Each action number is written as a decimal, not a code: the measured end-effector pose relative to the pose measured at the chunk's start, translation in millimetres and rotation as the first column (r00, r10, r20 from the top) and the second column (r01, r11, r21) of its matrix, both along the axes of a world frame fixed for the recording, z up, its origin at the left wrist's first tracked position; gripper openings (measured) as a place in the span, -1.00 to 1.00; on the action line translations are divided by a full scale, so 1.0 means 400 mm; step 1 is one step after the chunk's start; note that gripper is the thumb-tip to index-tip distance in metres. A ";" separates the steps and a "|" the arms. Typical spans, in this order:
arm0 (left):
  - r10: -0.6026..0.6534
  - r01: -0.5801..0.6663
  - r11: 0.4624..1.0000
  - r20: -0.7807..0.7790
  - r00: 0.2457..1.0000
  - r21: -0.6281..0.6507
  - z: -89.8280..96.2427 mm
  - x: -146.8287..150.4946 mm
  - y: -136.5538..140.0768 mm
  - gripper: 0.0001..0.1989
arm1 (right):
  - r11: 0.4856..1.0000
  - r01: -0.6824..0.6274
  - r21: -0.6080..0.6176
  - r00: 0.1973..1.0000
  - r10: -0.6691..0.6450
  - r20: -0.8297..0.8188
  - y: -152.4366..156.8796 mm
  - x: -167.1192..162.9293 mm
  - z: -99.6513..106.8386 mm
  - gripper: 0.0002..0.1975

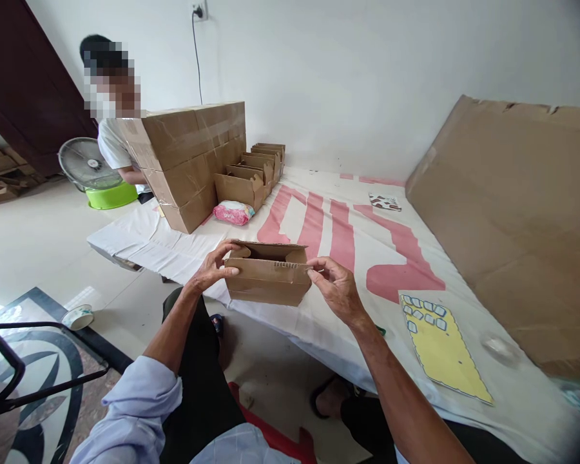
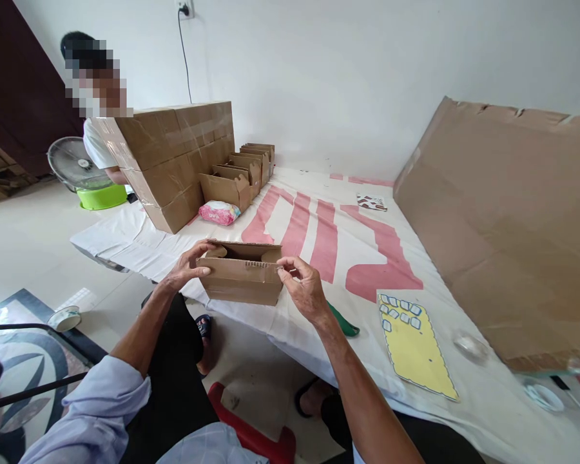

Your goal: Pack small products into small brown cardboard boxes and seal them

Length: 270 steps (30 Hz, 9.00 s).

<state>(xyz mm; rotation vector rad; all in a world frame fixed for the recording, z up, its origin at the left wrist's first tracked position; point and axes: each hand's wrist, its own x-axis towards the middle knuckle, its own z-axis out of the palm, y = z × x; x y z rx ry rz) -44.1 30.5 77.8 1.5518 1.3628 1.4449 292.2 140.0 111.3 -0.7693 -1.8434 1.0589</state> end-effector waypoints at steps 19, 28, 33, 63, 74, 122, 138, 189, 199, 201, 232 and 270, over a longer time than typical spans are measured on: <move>-0.166 0.153 0.986 -0.282 0.945 -0.070 0.018 0.003 -0.064 0.00 | 0.938 -0.158 0.307 0.980 0.110 0.168 -0.141 0.123 -0.034 -0.82; -0.070 0.067 0.998 -0.296 0.953 -0.020 0.003 0.025 -0.084 -0.18 | 0.972 -0.067 0.224 0.994 0.045 0.100 -0.124 0.105 -0.023 -0.89; -0.033 0.040 0.999 -0.211 0.977 0.029 -0.004 0.043 -0.091 -0.17 | 0.990 0.033 0.139 0.997 -0.042 0.064 -0.097 0.073 -0.018 -0.90; 0.050 0.000 0.989 -0.339 0.940 0.146 -0.017 0.074 -0.133 -0.53 | 0.985 -0.132 0.113 0.959 0.098 0.267 -0.074 0.087 0.059 -0.66; 0.019 0.001 0.997 -0.283 0.959 0.072 -0.006 0.079 -0.128 -0.50 | 0.948 -0.317 0.024 0.864 0.279 0.420 0.012 -0.006 0.157 -0.60; 0.022 -0.005 0.997 -0.221 0.975 0.074 0.002 0.112 -0.087 -0.46 | 0.835 -0.491 0.248 0.744 0.254 0.617 0.082 -0.043 0.147 -0.95; 0.018 -0.004 0.998 -0.210 0.978 0.069 0.002 0.113 -0.083 -0.42 | 0.811 -0.490 0.321 0.783 0.247 0.570 0.075 -0.041 0.140 -0.87; 0.196 -0.290 0.932 -0.375 0.906 -0.215 0.045 0.112 -0.111 -0.27 | 0.651 0.602 0.462 0.259 -0.707 0.658 0.061 0.823 -0.119 -0.72; 0.186 -0.264 0.952 -0.392 0.901 -0.156 0.036 0.097 -0.113 -0.29 | 0.680 0.525 0.512 0.170 -0.673 0.720 0.049 0.845 -0.195 -0.68; 0.178 -0.256 0.954 -0.390 0.904 -0.157 0.044 0.109 -0.116 -0.24 | 0.678 0.520 0.520 0.165 -0.677 0.717 0.043 0.845 -0.197 -0.69; 0.161 -0.227 0.965 -0.389 0.907 -0.129 0.027 0.102 -0.117 -0.17 | 0.609 0.511 0.606 0.242 -0.779 0.578 0.072 0.862 -0.211 -0.68; 0.164 -0.220 0.964 -0.320 0.933 -0.149 0.013 0.094 -0.113 -0.14 | 0.685 0.447 0.576 0.526 -0.722 0.450 0.026 0.932 -0.353 -0.71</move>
